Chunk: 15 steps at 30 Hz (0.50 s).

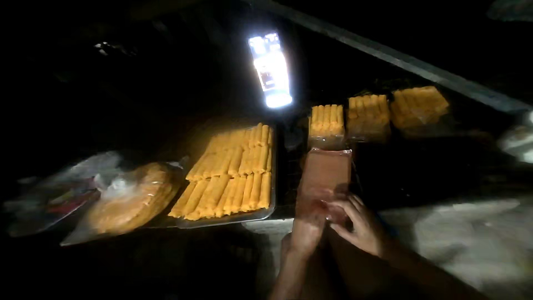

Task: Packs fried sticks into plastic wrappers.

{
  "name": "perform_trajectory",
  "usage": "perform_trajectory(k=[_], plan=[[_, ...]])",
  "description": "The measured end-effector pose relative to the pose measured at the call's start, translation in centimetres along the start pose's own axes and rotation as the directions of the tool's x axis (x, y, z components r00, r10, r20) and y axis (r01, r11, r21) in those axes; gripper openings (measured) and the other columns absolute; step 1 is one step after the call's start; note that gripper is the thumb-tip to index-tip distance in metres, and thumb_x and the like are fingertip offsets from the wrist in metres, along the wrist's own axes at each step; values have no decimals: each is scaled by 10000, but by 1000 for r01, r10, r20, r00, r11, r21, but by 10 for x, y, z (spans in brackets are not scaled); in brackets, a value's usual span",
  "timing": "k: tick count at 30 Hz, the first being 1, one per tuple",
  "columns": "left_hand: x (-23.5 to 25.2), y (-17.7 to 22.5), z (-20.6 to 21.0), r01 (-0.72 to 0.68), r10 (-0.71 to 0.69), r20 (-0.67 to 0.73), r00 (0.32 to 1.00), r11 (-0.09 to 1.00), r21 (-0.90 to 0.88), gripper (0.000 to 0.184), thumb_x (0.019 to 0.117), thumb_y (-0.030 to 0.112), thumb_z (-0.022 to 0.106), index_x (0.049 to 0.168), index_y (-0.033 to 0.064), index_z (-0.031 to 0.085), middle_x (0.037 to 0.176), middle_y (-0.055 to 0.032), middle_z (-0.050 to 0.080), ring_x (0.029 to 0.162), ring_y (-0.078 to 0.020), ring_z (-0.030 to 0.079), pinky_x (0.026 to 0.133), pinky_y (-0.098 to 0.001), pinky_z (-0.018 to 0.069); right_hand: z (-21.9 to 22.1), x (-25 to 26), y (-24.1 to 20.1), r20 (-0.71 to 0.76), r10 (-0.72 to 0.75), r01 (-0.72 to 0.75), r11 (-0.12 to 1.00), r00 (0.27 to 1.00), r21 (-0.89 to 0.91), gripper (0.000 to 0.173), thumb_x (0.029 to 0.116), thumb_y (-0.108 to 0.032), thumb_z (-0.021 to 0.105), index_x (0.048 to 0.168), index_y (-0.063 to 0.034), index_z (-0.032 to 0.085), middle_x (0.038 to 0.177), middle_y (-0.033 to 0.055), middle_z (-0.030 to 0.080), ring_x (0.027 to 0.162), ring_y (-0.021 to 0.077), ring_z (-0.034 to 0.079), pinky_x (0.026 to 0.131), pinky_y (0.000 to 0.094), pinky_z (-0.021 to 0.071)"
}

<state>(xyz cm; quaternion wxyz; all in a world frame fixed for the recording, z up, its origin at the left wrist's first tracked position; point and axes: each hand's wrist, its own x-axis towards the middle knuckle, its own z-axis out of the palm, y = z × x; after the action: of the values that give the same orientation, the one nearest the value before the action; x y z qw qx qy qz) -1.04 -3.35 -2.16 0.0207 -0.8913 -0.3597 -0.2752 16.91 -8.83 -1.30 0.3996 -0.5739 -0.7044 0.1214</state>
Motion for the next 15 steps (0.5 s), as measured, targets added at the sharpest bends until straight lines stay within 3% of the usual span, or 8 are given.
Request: perform_trajectory(k=[3, 6, 11, 15], plan=[[2, 8, -7, 79, -79, 4, 997, 997, -12, 95, 844, 33, 728, 902, -38, 756, 854, -191, 740, 787, -351, 748, 686, -490, 618, -4, -1, -2, 66, 43, -44, 999, 997, 2, 545, 863, -334, 762, 1292, -14, 657, 1319, 227, 645, 1267, 410, 589, 1074, 525, 477], [2, 10, -12, 106, -108, -41, 993, 992, -67, 82, 849, 55, 723, 862, -24, 740, 838, -168, 737, 764, -313, 748, 681, -448, 621, -2, 0, -1, 59, 45, -45, 999, 997, -4, 545, 873, -339, 750, 1291, -2, 656, 1311, 233, 648, 1252, 409, 600, 1059, 517, 493], [-4, 15, -34, 243, -227, 93, 969, 946, -216, 122, 934, 63, 675, 989, 26, 778, 985, -138, 766, 927, -299, 752, 847, -473, 611, 2, 3, -5, 55, 102, -100, 994, 993, -37, 475, 943, -337, 682, 1308, -33, 652, 1311, 201, 656, 1250, 380, 607, 1065, 506, 494], [-16, 20, -39, 166, -165, 45, 985, 986, -17, 161, 907, 42, 658, 1024, 53, 767, 1001, -123, 759, 896, -294, 757, 716, -459, 634, 10, 8, -6, -11, 114, -115, 989, 993, -90, 421, 905, -291, 723, 1256, -61, 687, 1238, 175, 693, 1202, 390, 631, 1044, 567, 487]])
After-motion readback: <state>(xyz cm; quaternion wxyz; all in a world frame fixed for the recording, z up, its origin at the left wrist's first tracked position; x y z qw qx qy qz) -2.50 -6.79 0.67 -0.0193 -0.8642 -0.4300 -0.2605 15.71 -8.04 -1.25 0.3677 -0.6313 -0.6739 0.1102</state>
